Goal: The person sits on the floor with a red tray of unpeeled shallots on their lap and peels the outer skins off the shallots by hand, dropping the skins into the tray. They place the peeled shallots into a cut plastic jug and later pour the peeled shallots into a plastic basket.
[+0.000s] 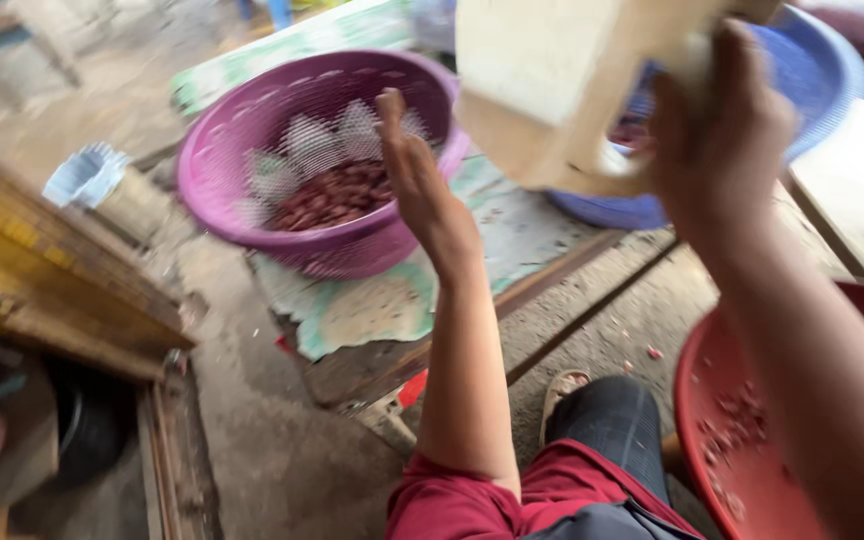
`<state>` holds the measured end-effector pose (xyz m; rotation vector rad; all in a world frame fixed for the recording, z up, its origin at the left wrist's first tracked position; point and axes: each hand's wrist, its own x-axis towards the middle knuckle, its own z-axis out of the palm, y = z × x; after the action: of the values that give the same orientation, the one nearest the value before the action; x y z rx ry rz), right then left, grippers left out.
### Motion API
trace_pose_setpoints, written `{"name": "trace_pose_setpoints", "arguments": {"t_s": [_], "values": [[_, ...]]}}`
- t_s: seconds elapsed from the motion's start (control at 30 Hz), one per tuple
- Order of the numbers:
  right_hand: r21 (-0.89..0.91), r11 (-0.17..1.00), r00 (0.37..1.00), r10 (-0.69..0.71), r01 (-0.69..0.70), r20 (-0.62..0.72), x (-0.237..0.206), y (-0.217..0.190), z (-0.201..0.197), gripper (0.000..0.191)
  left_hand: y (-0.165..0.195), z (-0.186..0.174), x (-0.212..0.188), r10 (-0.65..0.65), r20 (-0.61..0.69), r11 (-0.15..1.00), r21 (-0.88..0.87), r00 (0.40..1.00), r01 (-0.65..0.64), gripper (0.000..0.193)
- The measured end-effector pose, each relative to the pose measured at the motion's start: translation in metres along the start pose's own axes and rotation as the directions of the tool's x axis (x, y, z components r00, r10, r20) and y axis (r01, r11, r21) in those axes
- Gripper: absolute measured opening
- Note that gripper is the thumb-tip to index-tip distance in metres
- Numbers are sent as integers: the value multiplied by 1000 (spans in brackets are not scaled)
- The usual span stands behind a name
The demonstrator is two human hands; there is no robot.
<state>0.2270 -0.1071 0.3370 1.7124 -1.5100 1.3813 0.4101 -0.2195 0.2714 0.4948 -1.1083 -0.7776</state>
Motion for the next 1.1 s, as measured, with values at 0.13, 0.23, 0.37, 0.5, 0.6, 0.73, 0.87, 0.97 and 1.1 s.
{"name": "trace_pose_setpoints", "arguments": {"t_s": [0.13, 0.23, 0.37, 0.5, 0.6, 0.73, 0.87, 0.97, 1.1], "values": [[190, 901, 918, 395, -391, 17, -68, 29, -116, 26, 7, 59, -83, 73, 328, 994, 51, 942, -95, 62], [225, 815, 831, 555, -534, -41, -133, 40, -192, 25, 2, 92, -151, -27, 566, 991, -90, 824, 95, 62], [182, 734, 712, 679, -654, -178, -229, 53, -263, 28, -17, 121, -260, -249, 856, 907, 41, 454, 420, 76], [228, 646, 595, 762, -728, -257, -324, 59, -278, 33, -31, 153, -369, -295, 954, 532, 120, 51, 838, 105], [402, 605, 585, 789, -687, -188, -373, 71, -261, 35, -44, 162, -409, -476, 877, 289, 224, -63, 931, 115], [267, 482, 516, 854, -834, 70, -419, 106, -254, 35, -79, 171, -400, -644, 758, 287, 115, 103, 951, 99], [-380, 572, 553, 815, -727, 170, -462, 149, -224, 35, -124, 154, -358, -525, 751, 748, 181, 401, 639, 100], [-562, 553, 522, 820, -615, 236, -491, 159, -198, 26, -150, 127, -337, -577, 728, 654, 141, 371, 743, 93], [-465, 608, 540, 791, -644, 287, -497, 167, -171, 33, -172, 103, -321, -552, 771, 644, 155, 316, 749, 78]]}}
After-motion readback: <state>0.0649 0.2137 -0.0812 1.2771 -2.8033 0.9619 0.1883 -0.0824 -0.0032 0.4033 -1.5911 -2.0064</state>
